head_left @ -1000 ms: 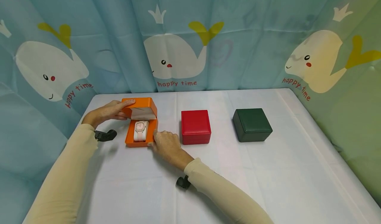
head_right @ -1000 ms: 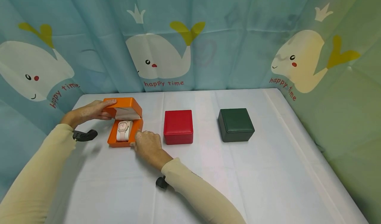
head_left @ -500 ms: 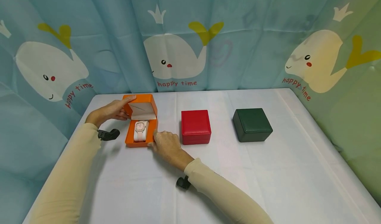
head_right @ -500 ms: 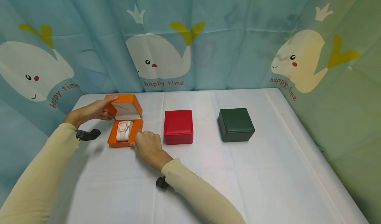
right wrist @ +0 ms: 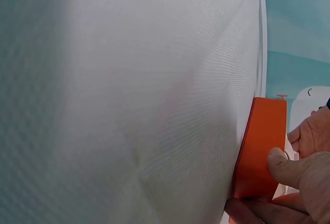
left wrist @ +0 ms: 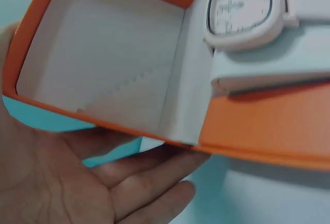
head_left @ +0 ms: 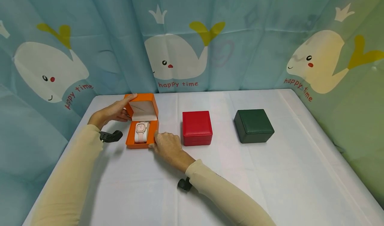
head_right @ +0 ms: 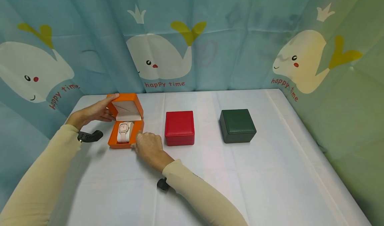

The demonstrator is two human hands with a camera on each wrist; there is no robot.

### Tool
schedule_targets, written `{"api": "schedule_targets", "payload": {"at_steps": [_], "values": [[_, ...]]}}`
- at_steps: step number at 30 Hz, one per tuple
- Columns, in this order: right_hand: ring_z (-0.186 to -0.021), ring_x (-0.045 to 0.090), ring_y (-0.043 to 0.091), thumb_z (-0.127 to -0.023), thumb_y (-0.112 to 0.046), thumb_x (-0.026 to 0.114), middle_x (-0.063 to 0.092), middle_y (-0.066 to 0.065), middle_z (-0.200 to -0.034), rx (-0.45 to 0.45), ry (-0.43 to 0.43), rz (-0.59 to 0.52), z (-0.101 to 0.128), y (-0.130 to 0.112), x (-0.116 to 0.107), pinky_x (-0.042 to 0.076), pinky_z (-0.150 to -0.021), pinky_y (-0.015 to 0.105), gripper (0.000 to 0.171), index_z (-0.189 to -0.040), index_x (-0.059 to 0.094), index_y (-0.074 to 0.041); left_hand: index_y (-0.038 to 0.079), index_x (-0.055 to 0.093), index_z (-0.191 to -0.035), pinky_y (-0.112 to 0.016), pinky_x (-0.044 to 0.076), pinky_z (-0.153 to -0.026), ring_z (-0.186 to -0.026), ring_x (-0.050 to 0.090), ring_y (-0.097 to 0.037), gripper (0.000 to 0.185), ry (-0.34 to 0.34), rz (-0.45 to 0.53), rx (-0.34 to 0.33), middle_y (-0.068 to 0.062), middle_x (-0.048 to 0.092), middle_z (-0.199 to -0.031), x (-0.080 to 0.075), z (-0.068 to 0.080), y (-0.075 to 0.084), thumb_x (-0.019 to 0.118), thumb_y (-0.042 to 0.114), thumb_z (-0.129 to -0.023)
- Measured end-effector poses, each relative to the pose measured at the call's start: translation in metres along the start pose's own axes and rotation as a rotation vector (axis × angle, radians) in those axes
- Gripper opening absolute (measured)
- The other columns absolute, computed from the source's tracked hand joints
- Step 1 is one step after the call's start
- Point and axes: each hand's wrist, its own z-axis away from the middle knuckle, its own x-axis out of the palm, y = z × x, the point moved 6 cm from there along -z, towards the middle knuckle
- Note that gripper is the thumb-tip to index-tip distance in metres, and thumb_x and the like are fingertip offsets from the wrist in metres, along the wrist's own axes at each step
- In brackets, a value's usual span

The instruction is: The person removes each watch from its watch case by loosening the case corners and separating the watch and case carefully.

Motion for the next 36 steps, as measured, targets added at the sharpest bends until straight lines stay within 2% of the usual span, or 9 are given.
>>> {"api": "schedule_targets", "payload": {"at_steps": [3,7,13,16,21,26,30,33,36], "values": [[-0.07,0.069,0.018,-0.092,-0.042,0.076,0.069,0.001,-0.074,0.003,0.005,0.011,0.0,0.0,0.0,0.051,-0.052,0.032,0.029,-0.093,0.068,-0.014,-0.007,0.019,-0.154,-0.054,0.039,-0.108,-0.118,0.058,-0.046,0.102,0.009,0.003,0.007,-0.028,0.058,-0.117,0.002,0.001,0.0,0.03,0.076,-0.095],[-0.067,0.068,0.018,-0.092,-0.041,0.076,0.067,0.0,-0.071,0.0,0.01,0.019,0.001,0.001,0.001,0.049,-0.05,0.032,0.029,-0.091,0.067,-0.014,-0.009,0.019,-0.154,-0.055,0.037,-0.11,-0.123,0.054,-0.048,0.103,0.018,0.023,0.016,-0.036,0.052,-0.132,0.005,0.003,-0.003,0.029,0.075,-0.096],[-0.061,0.064,0.017,-0.092,-0.04,0.076,0.06,-0.001,-0.064,-0.011,0.003,0.04,0.002,0.0,0.001,0.047,-0.047,0.031,0.028,-0.091,0.067,-0.013,-0.011,0.022,-0.153,-0.056,0.038,-0.109,-0.125,0.051,-0.049,0.105,0.083,0.094,0.01,-0.036,0.044,-0.138,0.009,0.008,-0.004,0.033,0.076,-0.095],[-0.062,0.064,0.016,-0.093,-0.04,0.075,0.06,-0.002,-0.064,-0.019,0.005,0.048,0.001,-0.001,0.001,0.047,-0.048,0.031,0.028,-0.096,0.07,-0.013,-0.013,0.024,-0.152,-0.056,0.038,-0.108,-0.128,0.048,-0.049,0.107,0.135,0.12,0.008,-0.036,0.041,-0.142,0.012,0.011,-0.002,0.035,0.077,-0.094],[-0.063,0.064,0.016,-0.094,-0.04,0.074,0.06,-0.003,-0.065,-0.028,0.005,0.062,0.001,-0.001,0.002,0.049,-0.049,0.031,0.03,-0.105,0.073,-0.013,-0.015,0.025,-0.152,-0.056,0.038,-0.108,-0.134,0.043,-0.049,0.107,0.214,0.103,0.037,-0.035,0.035,-0.149,0.012,0.016,0.001,0.037,0.075,-0.095],[-0.065,0.065,0.016,-0.095,-0.041,0.073,0.064,-0.002,-0.068,-0.032,0.0,0.071,0.001,-0.002,0.003,0.05,-0.05,0.031,0.037,-0.117,0.074,-0.011,-0.015,0.03,-0.151,-0.058,0.038,-0.108,-0.133,0.045,-0.049,0.106,0.269,0.094,0.069,-0.033,0.035,-0.153,0.014,0.021,0.004,0.038,0.075,-0.096],[-0.066,0.066,0.016,-0.094,-0.041,0.073,0.065,-0.001,-0.07,-0.037,0.006,0.072,0.001,-0.002,0.002,0.05,-0.051,0.031,0.039,-0.119,0.073,-0.011,-0.013,0.032,-0.152,-0.059,0.038,-0.108,-0.131,0.046,-0.049,0.105,0.307,0.089,0.107,-0.032,0.034,-0.154,0.017,0.028,0.005,0.038,0.076,-0.096],[-0.066,0.066,0.017,-0.094,-0.041,0.074,0.065,-0.001,-0.069,-0.043,0.013,0.063,0.001,-0.002,0.001,0.05,-0.05,0.031,0.038,-0.117,0.073,-0.01,-0.011,0.029,-0.154,-0.06,0.038,-0.107,-0.129,0.048,-0.049,0.106,0.38,0.048,0.123,-0.033,0.038,-0.152,0.017,0.034,0.004,0.039,0.076,-0.095],[-0.066,0.066,0.018,-0.094,-0.039,0.074,0.065,0.0,-0.069,-0.042,0.011,0.047,0.001,-0.002,0.0,0.05,-0.05,0.031,0.031,-0.106,0.072,-0.011,-0.008,0.026,-0.156,-0.062,0.037,-0.107,-0.128,0.048,-0.048,0.106,0.49,-0.015,0.116,-0.033,0.04,-0.15,0.017,0.041,0.0,0.041,0.076,-0.095]]}}
